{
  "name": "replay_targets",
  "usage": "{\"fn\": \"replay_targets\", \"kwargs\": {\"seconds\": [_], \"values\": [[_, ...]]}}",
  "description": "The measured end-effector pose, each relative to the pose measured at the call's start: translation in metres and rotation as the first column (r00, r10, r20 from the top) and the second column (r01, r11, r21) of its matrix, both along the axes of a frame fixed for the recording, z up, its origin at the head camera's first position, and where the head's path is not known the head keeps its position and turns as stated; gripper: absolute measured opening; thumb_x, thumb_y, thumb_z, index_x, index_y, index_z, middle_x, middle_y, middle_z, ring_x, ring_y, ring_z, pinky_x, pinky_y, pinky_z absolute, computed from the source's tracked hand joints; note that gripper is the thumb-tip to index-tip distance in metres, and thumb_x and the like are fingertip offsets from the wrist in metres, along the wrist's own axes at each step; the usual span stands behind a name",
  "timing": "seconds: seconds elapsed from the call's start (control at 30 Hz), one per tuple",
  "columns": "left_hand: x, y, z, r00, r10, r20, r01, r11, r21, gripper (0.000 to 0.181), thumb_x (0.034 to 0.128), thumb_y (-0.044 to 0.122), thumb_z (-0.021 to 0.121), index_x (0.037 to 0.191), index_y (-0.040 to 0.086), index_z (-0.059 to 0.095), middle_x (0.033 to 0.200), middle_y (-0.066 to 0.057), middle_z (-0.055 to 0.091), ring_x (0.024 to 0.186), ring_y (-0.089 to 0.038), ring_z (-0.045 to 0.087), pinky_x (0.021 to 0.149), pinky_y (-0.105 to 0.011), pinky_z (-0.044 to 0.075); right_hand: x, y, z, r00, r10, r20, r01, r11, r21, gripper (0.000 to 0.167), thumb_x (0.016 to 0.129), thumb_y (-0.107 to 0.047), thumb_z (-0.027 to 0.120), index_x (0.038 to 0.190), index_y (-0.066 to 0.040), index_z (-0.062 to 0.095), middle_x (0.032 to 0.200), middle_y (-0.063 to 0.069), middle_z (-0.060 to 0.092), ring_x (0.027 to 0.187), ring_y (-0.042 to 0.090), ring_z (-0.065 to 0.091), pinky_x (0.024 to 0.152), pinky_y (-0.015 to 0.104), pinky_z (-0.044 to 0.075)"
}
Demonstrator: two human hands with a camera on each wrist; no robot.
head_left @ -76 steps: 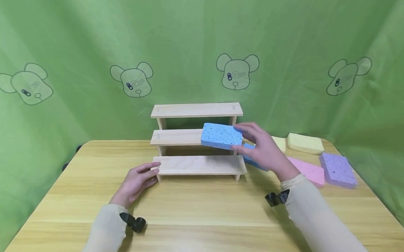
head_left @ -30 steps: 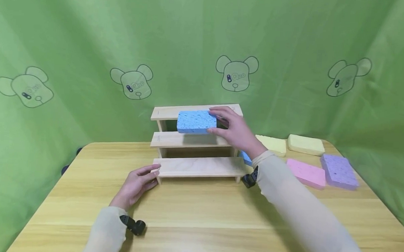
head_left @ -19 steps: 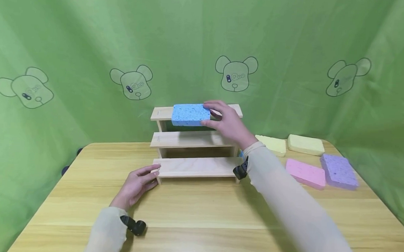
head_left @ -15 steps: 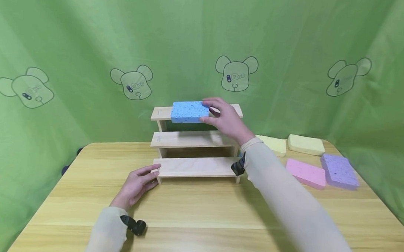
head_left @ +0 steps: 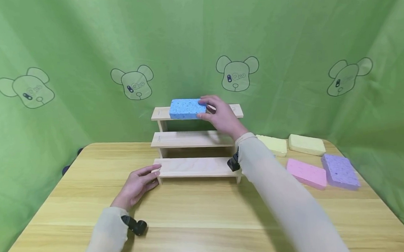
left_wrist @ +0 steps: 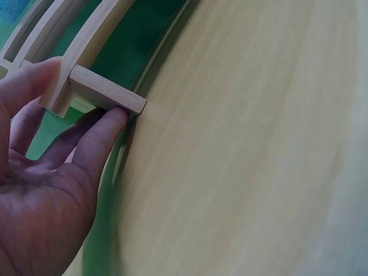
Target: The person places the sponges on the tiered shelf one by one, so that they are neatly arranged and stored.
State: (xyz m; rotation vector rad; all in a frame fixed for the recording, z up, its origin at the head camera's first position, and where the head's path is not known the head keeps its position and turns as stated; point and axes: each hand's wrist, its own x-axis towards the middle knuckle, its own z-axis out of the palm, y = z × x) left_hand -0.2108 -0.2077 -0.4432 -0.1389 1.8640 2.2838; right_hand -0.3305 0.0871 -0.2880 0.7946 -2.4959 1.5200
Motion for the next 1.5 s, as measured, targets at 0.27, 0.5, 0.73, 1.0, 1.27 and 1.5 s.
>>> {"fn": "replay_targets", "kwargs": {"seconds": [0.27,0.5,0.73,1.0,1.27,1.5], "values": [[0.0,-0.001,0.001,1.0,0.008,-0.005,-0.009,1.0,-0.01,0.043,0.0924,0.002,0.066,0.133,-0.007,0.055,0.147,-0.018,0.04,0.116,-0.025,0.057,0.098,-0.037,0.05,-0.009,-0.005,0.002,1.0,-0.015,0.01,0.015,0.999,-0.035,0.044,0.089,-0.013,0.074,0.13,-0.003,0.059,0.144,0.005,0.043,0.129,0.022,0.047,0.106,0.019,0.039],[0.0,-0.001,0.001,1.0,-0.001,-0.003,0.001,1.0,-0.006,0.045,0.0917,0.003,0.067,0.134,-0.006,0.055,0.148,-0.018,0.039,0.117,-0.025,0.057,0.099,-0.038,0.05,-0.016,-0.007,0.001,0.999,-0.018,0.028,0.018,1.0,-0.008,0.043,0.09,-0.012,0.073,0.13,-0.002,0.059,0.142,0.008,0.044,0.128,0.025,0.047,0.107,0.024,0.04],[0.001,0.001,0.0,1.0,0.004,0.005,-0.004,1.0,-0.002,0.043,0.0919,0.002,0.066,0.133,-0.006,0.056,0.147,-0.018,0.04,0.117,-0.026,0.057,0.099,-0.038,0.05,-0.02,-0.011,-0.006,0.998,-0.03,0.057,0.028,0.999,0.033,0.043,0.092,-0.013,0.071,0.132,-0.003,0.058,0.146,0.009,0.041,0.131,0.028,0.045,0.108,0.027,0.039],[0.001,-0.001,-0.001,1.0,0.005,-0.002,-0.005,1.0,0.0,0.044,0.0915,0.002,0.067,0.133,-0.007,0.055,0.148,-0.018,0.04,0.119,-0.028,0.056,0.099,-0.039,0.05,-0.019,-0.014,-0.008,0.997,-0.065,0.046,0.06,0.992,0.111,0.045,0.092,-0.019,0.071,0.134,-0.009,0.057,0.15,0.006,0.038,0.131,0.03,0.044,0.109,0.031,0.039],[0.0,-0.002,0.0,1.0,-0.003,-0.004,0.003,1.0,-0.004,0.044,0.092,0.002,0.066,0.134,-0.006,0.055,0.148,-0.018,0.039,0.118,-0.025,0.056,0.099,-0.038,0.049,-0.019,-0.011,-0.006,0.998,-0.06,0.027,0.056,0.988,0.147,0.049,0.09,-0.015,0.072,0.136,-0.006,0.055,0.152,0.009,0.035,0.131,0.032,0.044,0.11,0.035,0.039],[0.002,-0.001,0.001,1.0,-0.005,0.001,0.005,1.0,-0.006,0.044,0.0923,0.002,0.066,0.134,-0.006,0.054,0.148,-0.018,0.038,0.119,-0.026,0.055,0.099,-0.037,0.049,-0.017,-0.002,-0.009,0.999,-0.037,0.014,0.036,0.996,0.079,0.054,0.089,-0.019,0.074,0.138,-0.006,0.054,0.153,0.006,0.035,0.133,0.031,0.042,0.112,0.035,0.036]]}}
